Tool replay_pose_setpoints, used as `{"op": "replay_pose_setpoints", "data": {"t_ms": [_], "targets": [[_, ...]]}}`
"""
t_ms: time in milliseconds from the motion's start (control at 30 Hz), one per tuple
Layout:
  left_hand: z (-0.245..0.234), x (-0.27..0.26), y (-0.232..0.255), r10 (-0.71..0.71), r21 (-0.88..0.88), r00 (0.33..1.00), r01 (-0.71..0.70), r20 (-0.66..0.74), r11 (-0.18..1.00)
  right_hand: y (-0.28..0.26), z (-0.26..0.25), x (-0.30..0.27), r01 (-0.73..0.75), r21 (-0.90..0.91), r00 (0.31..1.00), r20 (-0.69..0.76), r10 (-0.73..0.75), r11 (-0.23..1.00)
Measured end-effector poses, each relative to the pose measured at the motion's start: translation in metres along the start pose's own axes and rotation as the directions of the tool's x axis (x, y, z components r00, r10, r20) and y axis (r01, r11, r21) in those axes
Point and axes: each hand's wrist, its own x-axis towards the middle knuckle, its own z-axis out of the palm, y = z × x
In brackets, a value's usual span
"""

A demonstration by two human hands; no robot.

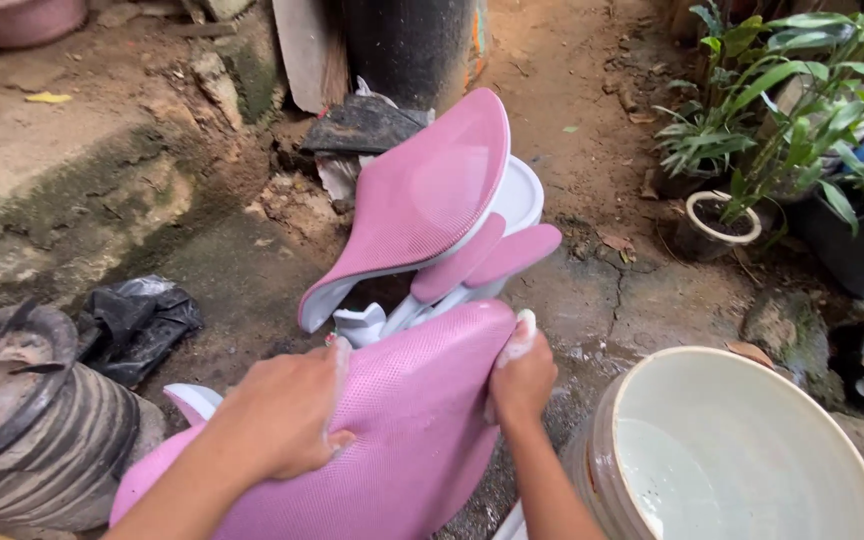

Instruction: Scrubbing a pink chair cushion with soapy water and a cloth in an outdoor backyard setting.

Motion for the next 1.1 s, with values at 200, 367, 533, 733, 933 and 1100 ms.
{"op": "replay_pose_setpoints", "data": {"t_ms": [200,367,533,733,933,1100], "targets": [[0.017,0.009,-0.017,0.046,-0.006,0.993,-0.046,-0.111,0.999,-0.063,-0.006,-0.081,0.536,0.217,0.839,-0.032,-0.543,0.816],[0.015,0.005,-0.011,0.011,-0.038,0.997,-0.014,-0.076,0.999,0.004,-0.016,-0.002,0.151,-0.025,0.978,0.148,-0.146,0.988],[0.006,-0.009,0.007,0.002,-0.017,1.000,-0.002,0.015,1.000,0.005,-0.032,0.046,0.071,0.134,0.981,0.169,-0.093,0.988],[0.013,-0.004,0.000,0.018,-0.002,0.997,-0.018,-0.073,1.000,-0.084,-0.055,-0.011,0.347,0.122,0.902,0.228,-0.366,0.930],[0.006,-0.011,0.010,0.030,-0.053,0.998,-0.033,-0.052,0.998,-0.083,-0.069,0.013,0.469,-0.205,0.846,0.383,-0.371,0.859],[0.022,-0.018,0.016,0.129,-0.033,0.985,-0.133,-0.116,0.991,-0.033,-0.072,0.075,0.257,-0.325,0.903,0.417,-0.106,0.910]]}}
